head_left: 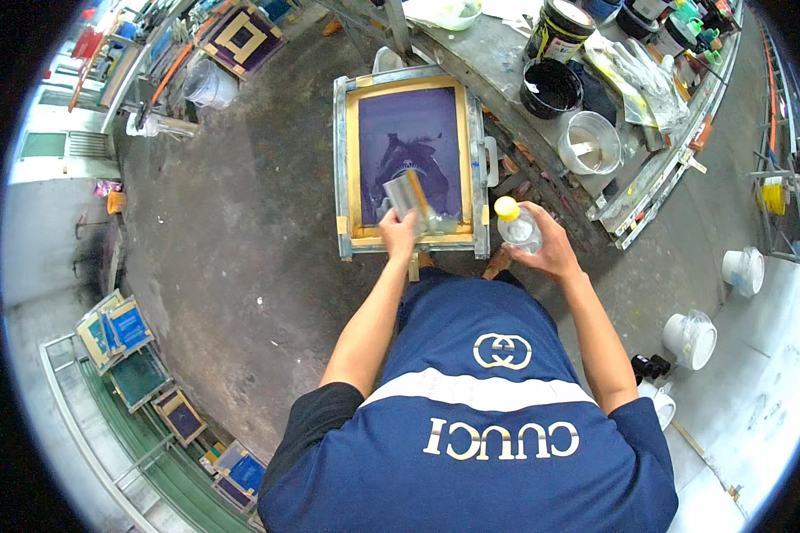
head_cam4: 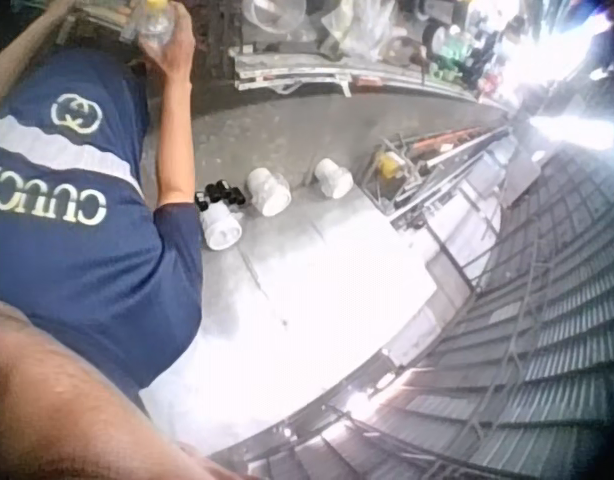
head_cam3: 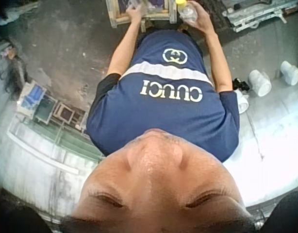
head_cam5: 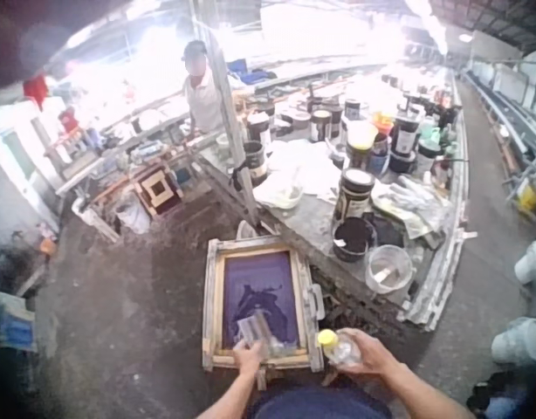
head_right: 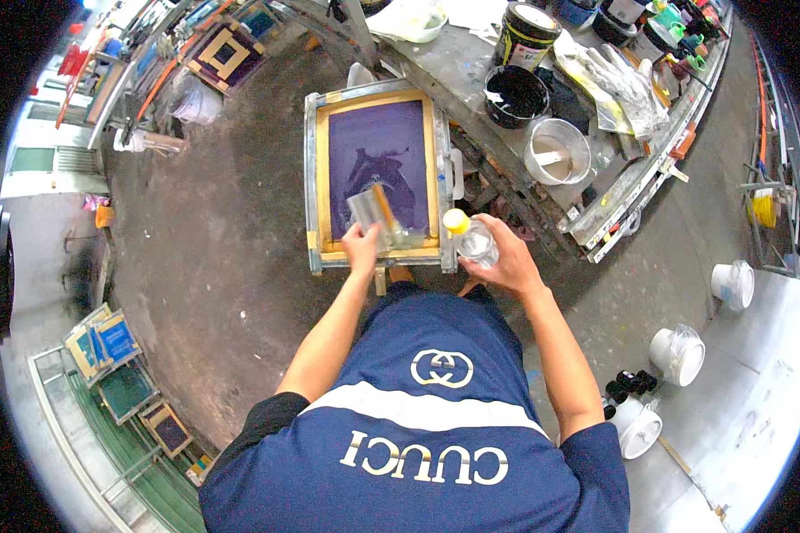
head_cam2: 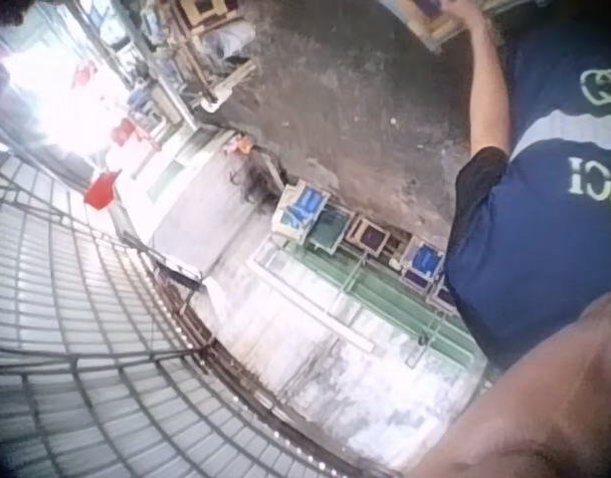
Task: The person performs screen printing on a conveyor belt, using a squeegee to pull purple ink across a screen frame onto fabric pieces. The person briefly lifts the screen to inspect the printed fabric, then continues printing on subsequent pieces.
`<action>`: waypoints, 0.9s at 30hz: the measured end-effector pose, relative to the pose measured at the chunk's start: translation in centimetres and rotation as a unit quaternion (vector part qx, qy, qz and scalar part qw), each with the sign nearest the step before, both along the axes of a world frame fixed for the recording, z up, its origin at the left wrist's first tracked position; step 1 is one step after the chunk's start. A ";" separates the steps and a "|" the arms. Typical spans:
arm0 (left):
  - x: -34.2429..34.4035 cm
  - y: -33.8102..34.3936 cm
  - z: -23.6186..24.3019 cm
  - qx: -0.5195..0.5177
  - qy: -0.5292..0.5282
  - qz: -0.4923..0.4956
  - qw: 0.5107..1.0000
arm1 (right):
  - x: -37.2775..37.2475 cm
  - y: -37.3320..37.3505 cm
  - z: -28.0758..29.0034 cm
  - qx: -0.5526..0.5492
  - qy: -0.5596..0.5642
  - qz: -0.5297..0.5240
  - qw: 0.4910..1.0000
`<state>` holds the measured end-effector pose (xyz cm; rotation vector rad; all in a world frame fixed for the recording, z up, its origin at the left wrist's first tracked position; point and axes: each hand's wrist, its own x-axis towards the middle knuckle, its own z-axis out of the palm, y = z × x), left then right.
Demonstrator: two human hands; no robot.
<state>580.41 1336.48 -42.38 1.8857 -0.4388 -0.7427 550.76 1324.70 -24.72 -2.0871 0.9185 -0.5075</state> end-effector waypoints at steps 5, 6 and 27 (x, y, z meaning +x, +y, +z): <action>-4.8 -3.1 -0.5 -0.065 0.091 -0.012 0.994 | 0.8 -1.5 -2.7 0.008 0.069 0.080 0.994; -4.8 -2.9 -0.6 -0.073 0.099 -0.035 0.992 | 0.9 -1.7 -3.4 0.014 0.095 0.093 0.991; 7.2 2.6 2.9 -0.055 0.114 0.079 0.989 | 8.2 -3.1 -9.5 -0.240 0.405 0.252 0.845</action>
